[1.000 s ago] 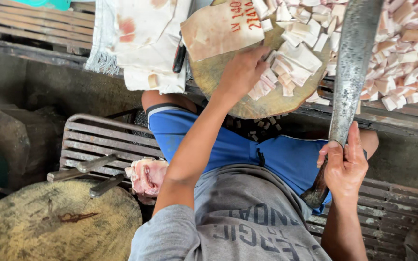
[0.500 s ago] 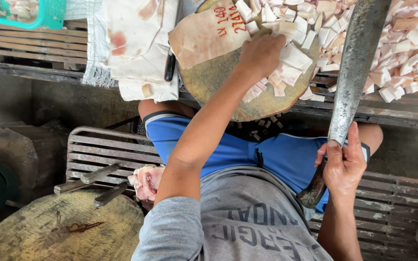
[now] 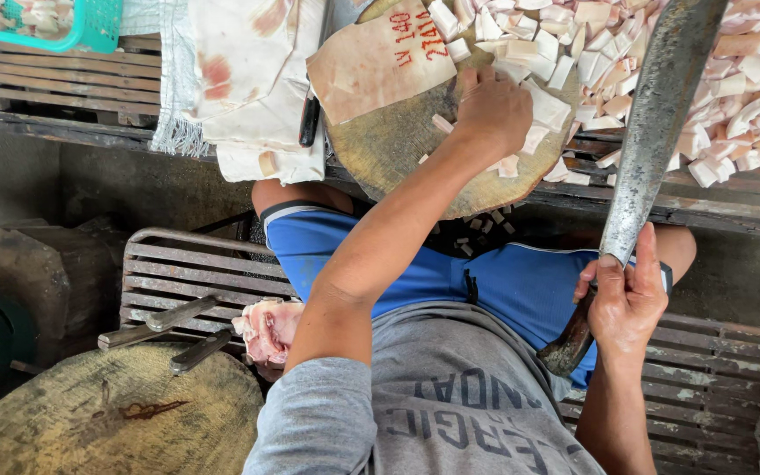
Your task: The person uses a large knife to chop pieces of animal fat on a wooden cutting board, placing the smaller pieces into a pile.
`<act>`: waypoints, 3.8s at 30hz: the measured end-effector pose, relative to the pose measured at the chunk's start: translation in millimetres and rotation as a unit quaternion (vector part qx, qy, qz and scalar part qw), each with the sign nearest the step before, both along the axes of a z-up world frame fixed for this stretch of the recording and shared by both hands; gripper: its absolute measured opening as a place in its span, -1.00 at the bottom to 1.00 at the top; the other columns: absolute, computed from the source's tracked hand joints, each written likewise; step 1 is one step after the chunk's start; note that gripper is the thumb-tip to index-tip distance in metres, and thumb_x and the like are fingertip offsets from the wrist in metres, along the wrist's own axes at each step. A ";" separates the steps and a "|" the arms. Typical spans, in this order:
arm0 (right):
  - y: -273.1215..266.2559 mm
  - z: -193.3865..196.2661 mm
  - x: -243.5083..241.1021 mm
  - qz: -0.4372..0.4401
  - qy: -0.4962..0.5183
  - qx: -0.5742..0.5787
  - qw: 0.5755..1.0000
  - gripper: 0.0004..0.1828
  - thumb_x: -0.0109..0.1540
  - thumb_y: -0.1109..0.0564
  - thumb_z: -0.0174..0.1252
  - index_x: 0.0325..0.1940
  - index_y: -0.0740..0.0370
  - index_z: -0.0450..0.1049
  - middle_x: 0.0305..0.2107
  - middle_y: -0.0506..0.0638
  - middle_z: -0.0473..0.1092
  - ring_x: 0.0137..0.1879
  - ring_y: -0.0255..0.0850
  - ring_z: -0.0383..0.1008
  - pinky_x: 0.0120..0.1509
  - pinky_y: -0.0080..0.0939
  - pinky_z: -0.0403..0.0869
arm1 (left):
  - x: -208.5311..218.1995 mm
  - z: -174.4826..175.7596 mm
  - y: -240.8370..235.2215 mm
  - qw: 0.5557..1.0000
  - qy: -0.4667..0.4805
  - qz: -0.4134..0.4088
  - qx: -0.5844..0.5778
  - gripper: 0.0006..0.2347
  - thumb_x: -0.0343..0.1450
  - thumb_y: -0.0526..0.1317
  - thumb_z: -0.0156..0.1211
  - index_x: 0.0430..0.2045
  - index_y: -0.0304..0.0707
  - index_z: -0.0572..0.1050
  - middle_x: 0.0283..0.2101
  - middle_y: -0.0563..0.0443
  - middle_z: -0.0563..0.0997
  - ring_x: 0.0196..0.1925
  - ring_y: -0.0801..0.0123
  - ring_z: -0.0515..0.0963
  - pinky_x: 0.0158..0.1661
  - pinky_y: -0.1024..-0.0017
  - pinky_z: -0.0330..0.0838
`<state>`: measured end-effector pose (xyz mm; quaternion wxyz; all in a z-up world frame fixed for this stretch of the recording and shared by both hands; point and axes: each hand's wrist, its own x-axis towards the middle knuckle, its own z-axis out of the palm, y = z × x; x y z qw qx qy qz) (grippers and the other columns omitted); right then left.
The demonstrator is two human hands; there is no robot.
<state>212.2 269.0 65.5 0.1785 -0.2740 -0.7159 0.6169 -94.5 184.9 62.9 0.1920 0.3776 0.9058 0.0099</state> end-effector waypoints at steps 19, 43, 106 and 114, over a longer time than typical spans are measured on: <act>-49.0 16.1 -0.7 0.296 -0.094 0.350 0.884 -0.39 0.28 0.22 0.14 0.45 0.13 0.29 -0.30 0.33 0.53 -0.36 0.20 0.54 -0.29 0.09 0.53 | -12.8 58.8 -198.4 0.732 -0.368 0.190 0.541 -0.64 0.50 -0.33 0.15 0.20 -0.37 0.36 0.04 -0.15 0.64 -0.13 0.33 0.71 -0.15 0.43 0.69; -19.0 42.6 -10.3 0.104 0.116 0.347 0.925 -0.45 0.52 0.31 0.01 0.59 0.28 0.07 -0.30 0.18 0.51 -0.34 -0.18 0.54 -0.26 -0.18 0.57 | 69.0 -20.2 -198.4 0.865 -0.139 0.257 0.409 -0.85 0.37 -0.30 0.25 -0.27 -0.39 0.59 -0.36 -0.26 0.67 -0.31 0.03 0.70 -0.24 0.22 0.55; -34.8 8.2 -17.8 0.296 -0.109 0.371 0.873 -0.34 0.31 0.23 0.18 0.53 0.08 0.29 -0.37 0.19 0.48 -0.30 0.08 0.50 -0.23 -0.03 0.47 | 92.9 -47.2 -183.3 0.850 -0.136 0.301 0.411 -0.87 0.28 -0.32 0.32 -0.41 -0.39 0.51 -0.41 -0.24 0.66 -0.28 -0.04 0.69 -0.23 0.18 0.55; -29.7 33.2 -7.7 0.154 -0.088 0.333 0.926 -0.46 0.40 0.33 0.10 0.50 0.31 0.29 -0.43 0.12 0.50 -0.40 -0.19 0.52 -0.27 -0.20 0.51 | 81.4 -52.2 -183.2 0.831 -0.187 0.282 0.442 -0.83 0.29 -0.31 0.29 -0.37 -0.45 0.49 -0.41 -0.21 0.66 -0.32 0.09 0.70 -0.24 0.29 0.55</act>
